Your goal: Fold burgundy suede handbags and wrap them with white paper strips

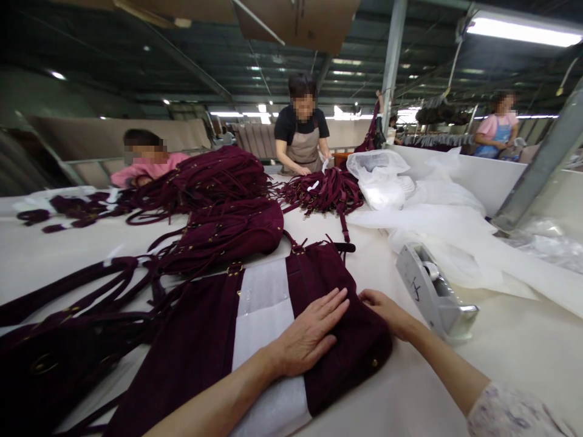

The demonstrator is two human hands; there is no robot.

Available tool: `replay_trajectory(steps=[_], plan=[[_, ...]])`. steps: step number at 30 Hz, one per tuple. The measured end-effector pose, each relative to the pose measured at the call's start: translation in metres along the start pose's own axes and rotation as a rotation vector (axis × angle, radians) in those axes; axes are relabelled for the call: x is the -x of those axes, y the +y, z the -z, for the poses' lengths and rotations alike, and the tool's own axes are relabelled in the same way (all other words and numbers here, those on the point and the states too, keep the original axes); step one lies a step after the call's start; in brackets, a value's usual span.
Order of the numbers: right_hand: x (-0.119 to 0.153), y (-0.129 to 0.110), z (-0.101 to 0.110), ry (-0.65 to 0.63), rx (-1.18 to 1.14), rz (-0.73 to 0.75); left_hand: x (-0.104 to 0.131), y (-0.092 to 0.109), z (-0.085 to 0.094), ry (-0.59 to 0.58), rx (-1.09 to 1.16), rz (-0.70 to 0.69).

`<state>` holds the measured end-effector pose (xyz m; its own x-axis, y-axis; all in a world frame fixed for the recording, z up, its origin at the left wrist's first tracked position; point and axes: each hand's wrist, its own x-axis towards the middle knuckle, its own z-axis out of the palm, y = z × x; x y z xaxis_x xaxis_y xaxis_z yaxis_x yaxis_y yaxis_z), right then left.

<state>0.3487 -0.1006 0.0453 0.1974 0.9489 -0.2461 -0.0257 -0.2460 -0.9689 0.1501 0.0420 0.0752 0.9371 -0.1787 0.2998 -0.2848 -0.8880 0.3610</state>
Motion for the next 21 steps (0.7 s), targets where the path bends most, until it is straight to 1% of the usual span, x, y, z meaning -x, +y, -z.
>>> replay_trajectory(steps=[2, 4, 6, 7, 10, 13, 15, 16, 17, 18, 21], plan=[[0.018, -0.005, 0.007, -0.034, -0.141, -0.041, 0.000, 0.000, 0.000, -0.021, -0.002, 0.021], [0.037, -0.006, 0.014, -0.102, -0.269, -0.096, 0.000, 0.000, 0.001, -0.036, -0.003, 0.034], [0.050, -0.004, 0.019, -0.143, -0.360, -0.129, 0.000, 0.000, 0.002, -0.039, -0.006, 0.042], [0.053, -0.001, 0.020, -0.140, -0.389, -0.135, 0.000, -0.001, 0.002, -0.039, -0.008, 0.044], [0.048, 0.009, 0.014, -0.057, -0.365, -0.115, 0.000, -0.001, 0.002, -0.048, -0.016, 0.037], [0.037, 0.019, 0.003, 0.099, -0.268, -0.071, -0.002, -0.003, 0.000, -0.069, -0.032, 0.026], [0.037, 0.022, -0.002, 0.200, -0.253, -0.043, -0.002, -0.003, -0.002, -0.077, -0.047, 0.026], [0.039, 0.023, -0.004, 0.225, -0.274, -0.030, -0.002, -0.003, -0.002, -0.079, -0.055, 0.026], [0.044, 0.022, -0.004, 0.220, -0.313, -0.017, -0.002, -0.003, -0.003, -0.080, -0.062, 0.027], [0.049, 0.020, -0.004, 0.185, -0.367, -0.007, -0.002, -0.003, -0.003, -0.081, -0.068, 0.026], [0.067, 0.013, 0.001, 0.016, -0.508, 0.011, -0.002, -0.003, -0.003, -0.083, -0.085, 0.023]])
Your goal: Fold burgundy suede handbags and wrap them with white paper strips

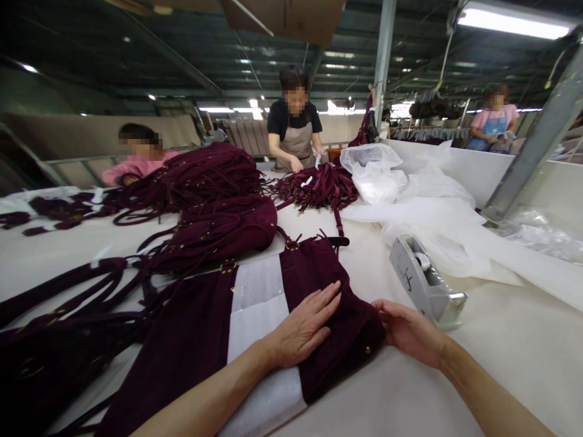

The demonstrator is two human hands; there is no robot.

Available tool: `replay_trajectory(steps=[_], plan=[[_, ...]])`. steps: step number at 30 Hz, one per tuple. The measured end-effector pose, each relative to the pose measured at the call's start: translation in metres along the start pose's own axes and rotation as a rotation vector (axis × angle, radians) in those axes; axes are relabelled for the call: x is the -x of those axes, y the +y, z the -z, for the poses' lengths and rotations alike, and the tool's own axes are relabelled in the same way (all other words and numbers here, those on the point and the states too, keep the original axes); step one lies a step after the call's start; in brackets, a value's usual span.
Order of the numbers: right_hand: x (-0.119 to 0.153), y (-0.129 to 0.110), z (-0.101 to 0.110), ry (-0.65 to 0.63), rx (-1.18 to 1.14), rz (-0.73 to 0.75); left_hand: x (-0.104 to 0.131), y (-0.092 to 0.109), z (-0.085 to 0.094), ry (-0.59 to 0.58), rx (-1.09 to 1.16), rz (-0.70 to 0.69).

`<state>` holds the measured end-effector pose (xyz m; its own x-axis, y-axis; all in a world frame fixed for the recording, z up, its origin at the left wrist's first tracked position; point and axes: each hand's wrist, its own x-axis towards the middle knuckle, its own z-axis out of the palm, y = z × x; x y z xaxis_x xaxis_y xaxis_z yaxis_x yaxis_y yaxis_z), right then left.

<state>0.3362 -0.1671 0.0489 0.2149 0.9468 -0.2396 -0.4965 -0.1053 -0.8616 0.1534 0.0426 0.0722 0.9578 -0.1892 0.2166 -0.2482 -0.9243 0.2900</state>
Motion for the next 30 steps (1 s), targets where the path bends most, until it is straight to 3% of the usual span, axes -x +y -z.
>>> replay_trajectory(steps=[3, 7, 10, 12, 17, 20, 25, 27, 30], plan=[[0.005, -0.003, 0.001, -0.012, 0.072, -0.005, 0.000, 0.000, 0.001, 0.019, -0.007, -0.001], [-0.012, 0.002, -0.003, 0.173, 0.242, -0.091, -0.002, 0.001, 0.001, 0.032, -0.016, -0.014], [-0.029, 0.001, -0.007, 0.342, 0.455, -0.158, -0.004, 0.004, 0.001, -0.022, -0.047, -0.029], [-0.034, -0.003, -0.009, 0.370, 0.565, -0.164, -0.006, 0.005, 0.001, -0.078, -0.062, -0.029], [-0.031, -0.012, -0.003, 0.088, 0.437, -0.200, -0.009, 0.006, 0.002, -0.177, -0.039, -0.037], [-0.026, -0.018, 0.005, -0.002, 0.349, -0.183, -0.012, 0.005, 0.001, -0.215, -0.011, -0.022], [-0.023, -0.038, 0.012, -0.179, 0.147, -0.367, -0.016, 0.005, -0.003, -0.230, -0.044, -0.001], [-0.024, -0.043, 0.008, -0.171, 0.171, -0.385, -0.016, 0.006, -0.005, -0.222, -0.059, -0.002], [-0.027, -0.044, -0.005, -0.032, 0.343, -0.345, -0.015, 0.008, -0.005, -0.202, -0.071, -0.010]])
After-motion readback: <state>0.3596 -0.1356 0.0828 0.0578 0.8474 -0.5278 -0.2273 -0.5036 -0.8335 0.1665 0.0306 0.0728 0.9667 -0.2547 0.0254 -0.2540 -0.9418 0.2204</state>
